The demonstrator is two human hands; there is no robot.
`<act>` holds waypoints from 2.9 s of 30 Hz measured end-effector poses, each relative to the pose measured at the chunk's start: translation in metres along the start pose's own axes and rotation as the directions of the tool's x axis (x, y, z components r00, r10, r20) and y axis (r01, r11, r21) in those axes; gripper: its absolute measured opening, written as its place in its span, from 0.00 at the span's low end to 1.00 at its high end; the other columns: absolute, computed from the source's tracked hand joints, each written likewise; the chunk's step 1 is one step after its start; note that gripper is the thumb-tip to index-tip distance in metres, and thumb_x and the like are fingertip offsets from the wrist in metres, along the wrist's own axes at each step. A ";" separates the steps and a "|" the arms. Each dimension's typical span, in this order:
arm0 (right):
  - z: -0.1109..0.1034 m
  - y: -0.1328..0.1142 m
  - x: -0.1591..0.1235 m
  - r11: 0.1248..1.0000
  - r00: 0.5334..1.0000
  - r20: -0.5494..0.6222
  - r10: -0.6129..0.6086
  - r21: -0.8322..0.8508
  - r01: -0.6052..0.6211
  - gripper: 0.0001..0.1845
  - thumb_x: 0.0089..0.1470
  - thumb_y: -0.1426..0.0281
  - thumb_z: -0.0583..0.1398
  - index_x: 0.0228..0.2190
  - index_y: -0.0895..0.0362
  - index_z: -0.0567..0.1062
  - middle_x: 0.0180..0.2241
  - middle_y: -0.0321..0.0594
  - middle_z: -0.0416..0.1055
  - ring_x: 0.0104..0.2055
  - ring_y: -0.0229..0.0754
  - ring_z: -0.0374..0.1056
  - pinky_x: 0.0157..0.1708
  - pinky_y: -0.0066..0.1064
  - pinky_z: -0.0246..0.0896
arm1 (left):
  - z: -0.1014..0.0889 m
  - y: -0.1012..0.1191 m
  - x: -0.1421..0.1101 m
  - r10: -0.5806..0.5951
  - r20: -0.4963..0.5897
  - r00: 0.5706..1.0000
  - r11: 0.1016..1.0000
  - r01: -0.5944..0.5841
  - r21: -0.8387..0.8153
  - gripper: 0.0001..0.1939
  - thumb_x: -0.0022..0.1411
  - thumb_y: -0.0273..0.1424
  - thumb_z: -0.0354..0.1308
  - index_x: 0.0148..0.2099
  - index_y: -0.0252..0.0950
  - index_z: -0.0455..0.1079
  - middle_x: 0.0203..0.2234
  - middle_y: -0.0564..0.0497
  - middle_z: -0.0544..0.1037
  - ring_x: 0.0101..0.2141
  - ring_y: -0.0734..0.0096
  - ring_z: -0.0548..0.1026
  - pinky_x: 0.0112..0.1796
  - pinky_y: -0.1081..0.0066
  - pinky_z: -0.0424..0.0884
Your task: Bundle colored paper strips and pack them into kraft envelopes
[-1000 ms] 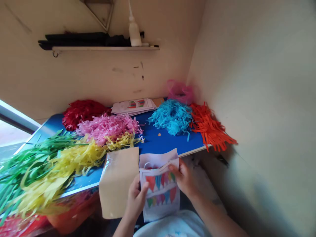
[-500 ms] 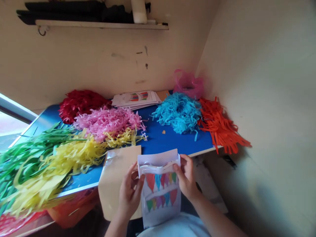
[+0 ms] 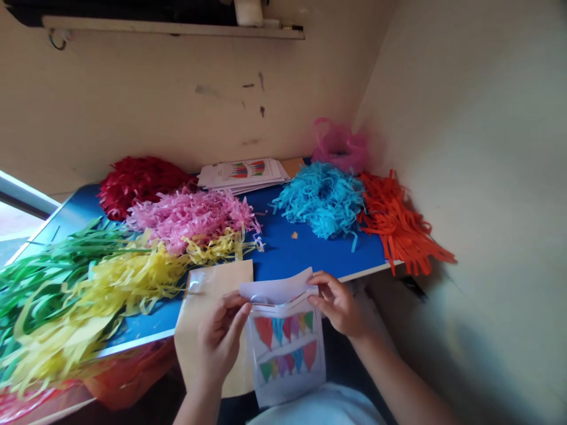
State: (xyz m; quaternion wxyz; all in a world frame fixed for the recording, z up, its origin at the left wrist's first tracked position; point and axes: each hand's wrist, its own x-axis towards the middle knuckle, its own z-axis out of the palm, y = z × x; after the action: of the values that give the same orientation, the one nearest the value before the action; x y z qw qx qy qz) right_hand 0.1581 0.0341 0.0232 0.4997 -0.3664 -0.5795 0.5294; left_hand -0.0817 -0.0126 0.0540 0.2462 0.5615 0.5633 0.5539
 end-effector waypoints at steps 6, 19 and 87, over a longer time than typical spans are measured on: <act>-0.014 -0.007 0.013 0.992 0.984 0.177 0.014 -0.123 0.008 0.10 0.54 0.65 0.64 0.40 0.52 0.79 0.42 0.41 0.68 0.40 0.41 0.69 0.36 0.29 0.68 | -0.004 -0.004 0.002 0.000 0.064 0.998 0.993 -0.008 0.116 0.10 0.62 0.36 0.60 0.40 0.39 0.81 0.40 0.45 0.81 0.42 0.61 0.80 0.39 0.70 0.78; -0.023 -0.013 0.020 0.893 0.956 0.234 -0.179 -0.369 0.258 0.15 0.54 0.69 0.65 0.45 0.49 0.79 0.50 0.44 0.76 0.52 0.48 0.71 0.53 0.43 0.66 | 0.003 -0.005 -0.006 0.064 -0.013 0.998 0.989 -0.062 0.136 0.08 0.62 0.30 0.60 0.42 0.41 0.79 0.42 0.47 0.81 0.43 0.63 0.79 0.45 0.66 0.77; 0.029 -0.112 0.028 0.622 0.810 0.583 0.064 -0.658 0.425 0.08 0.49 0.78 0.65 0.21 0.58 0.78 0.24 0.38 0.77 0.28 0.39 0.72 0.29 0.26 0.60 | 0.026 0.083 -0.005 0.277 0.557 0.783 0.316 -0.622 0.717 0.26 0.67 0.50 0.45 0.29 0.35 0.69 0.20 0.49 0.73 0.24 0.61 0.74 0.34 0.61 0.64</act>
State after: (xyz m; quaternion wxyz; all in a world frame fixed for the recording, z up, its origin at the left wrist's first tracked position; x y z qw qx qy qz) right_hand 0.1351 0.0344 0.1402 0.1597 -0.3087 -0.9009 0.2601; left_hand -0.0266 -0.0286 0.1203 -0.1542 0.8242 0.5299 0.1266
